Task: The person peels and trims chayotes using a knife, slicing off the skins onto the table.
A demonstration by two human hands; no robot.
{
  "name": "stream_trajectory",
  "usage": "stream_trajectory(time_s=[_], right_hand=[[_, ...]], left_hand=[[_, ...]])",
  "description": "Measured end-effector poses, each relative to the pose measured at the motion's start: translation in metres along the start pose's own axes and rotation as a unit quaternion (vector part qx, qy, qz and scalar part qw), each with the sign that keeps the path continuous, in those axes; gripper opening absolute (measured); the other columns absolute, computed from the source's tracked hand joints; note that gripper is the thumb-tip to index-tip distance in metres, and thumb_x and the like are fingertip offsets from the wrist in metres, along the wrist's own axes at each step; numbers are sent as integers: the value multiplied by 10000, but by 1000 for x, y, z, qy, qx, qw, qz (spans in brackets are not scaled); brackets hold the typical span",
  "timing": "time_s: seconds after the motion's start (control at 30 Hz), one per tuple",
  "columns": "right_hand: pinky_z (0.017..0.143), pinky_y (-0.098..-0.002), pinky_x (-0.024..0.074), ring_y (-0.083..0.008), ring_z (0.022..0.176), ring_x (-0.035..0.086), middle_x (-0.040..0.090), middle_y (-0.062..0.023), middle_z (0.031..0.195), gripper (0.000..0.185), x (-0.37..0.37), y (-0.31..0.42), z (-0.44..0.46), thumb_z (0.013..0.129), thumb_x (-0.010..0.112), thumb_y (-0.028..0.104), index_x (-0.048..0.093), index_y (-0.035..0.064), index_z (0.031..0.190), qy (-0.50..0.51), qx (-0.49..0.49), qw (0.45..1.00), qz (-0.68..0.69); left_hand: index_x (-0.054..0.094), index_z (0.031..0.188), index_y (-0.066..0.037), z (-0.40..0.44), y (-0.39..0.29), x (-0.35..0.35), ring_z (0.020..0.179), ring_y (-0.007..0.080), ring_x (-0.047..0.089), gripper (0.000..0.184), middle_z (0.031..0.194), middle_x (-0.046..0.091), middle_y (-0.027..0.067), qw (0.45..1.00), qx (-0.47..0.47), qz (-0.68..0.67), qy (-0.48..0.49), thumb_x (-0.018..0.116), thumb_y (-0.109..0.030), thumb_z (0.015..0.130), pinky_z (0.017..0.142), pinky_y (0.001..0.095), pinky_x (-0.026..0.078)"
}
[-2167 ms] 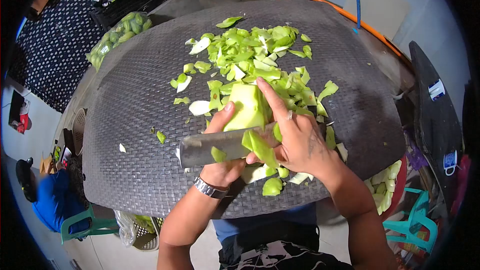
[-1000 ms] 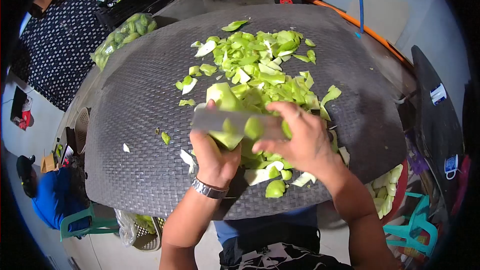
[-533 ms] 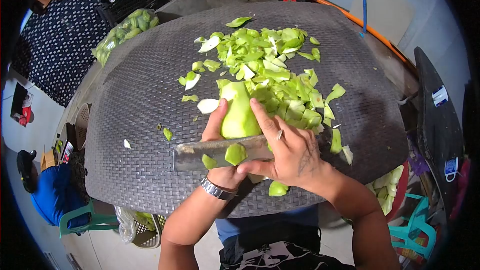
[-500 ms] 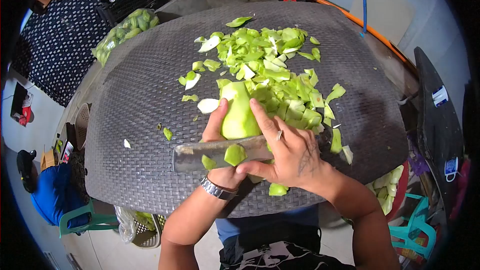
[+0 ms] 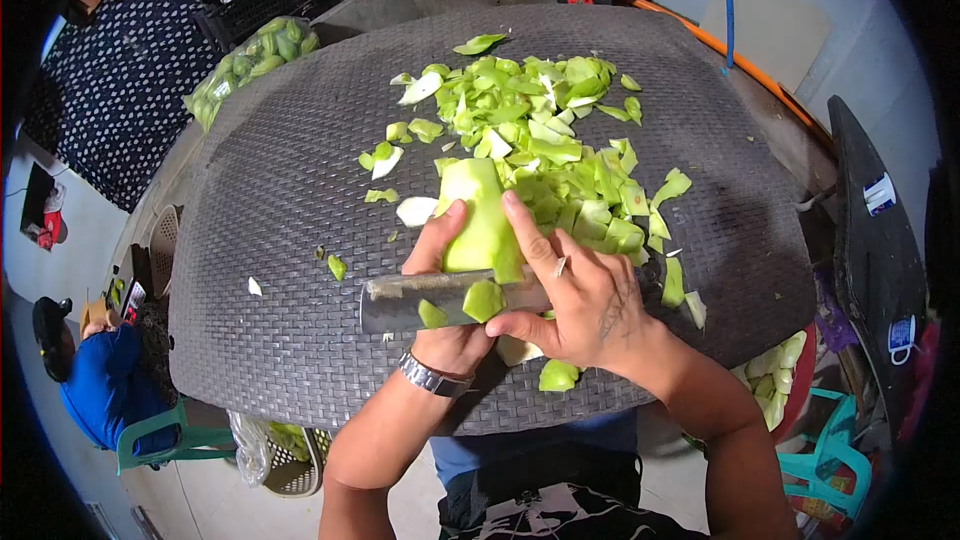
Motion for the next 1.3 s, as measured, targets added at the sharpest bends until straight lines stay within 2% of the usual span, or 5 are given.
stream_trajectory(time_s=[0.3,0.4,0.93,1.07,1.3], right_hand=[[840,-450,612,-430,1029,744,671,-311,1254,1083,-15,-10,2,959,549,734,298,-115,1583,1,27,998,58],[689,-453,613,-383,802,749,702,-256,1026,1137,-7,2,2,931,579,750,225,-81,1623,8,-10,999,48],[766,-455,618,-393,834,770,750,-230,1056,1041,-26,-28,0,945,593,726,317,-31,1603,2,97,990,98],[868,-463,599,-438,999,748,679,-339,1207,1130,-16,-8,5,928,610,735,282,-128,1579,-15,-21,996,82],[769,-458,611,-409,883,766,750,-244,954,1072,-21,-29,4,956,623,675,254,-107,1592,-56,5,996,65]], left_hand=[[568,1402,-128,-3,7,1,1245,264,634,568,1343,649,110,998,13,38,-43,596,-512,985,1066,470,519],[603,1361,-82,2,0,3,1196,269,660,522,1279,679,140,999,5,31,-12,582,-462,1003,1060,447,524],[553,1395,-71,0,17,-22,1246,286,641,718,1367,632,129,993,-8,-106,46,608,-640,960,1065,477,535],[509,1447,-44,-1,3,-2,1266,301,623,709,1394,607,151,992,5,98,78,620,-568,983,1102,501,508],[576,1406,-54,5,17,-23,1199,324,664,626,1340,665,168,994,-80,-72,26,567,-525,993,1075,476,521]])
Point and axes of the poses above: each hand's wrist, its own z-axis towards the middle knuckle, its own x-axis out of the palm, y = z × x, the point moved 1 cm from there along z, towards the middle knuckle
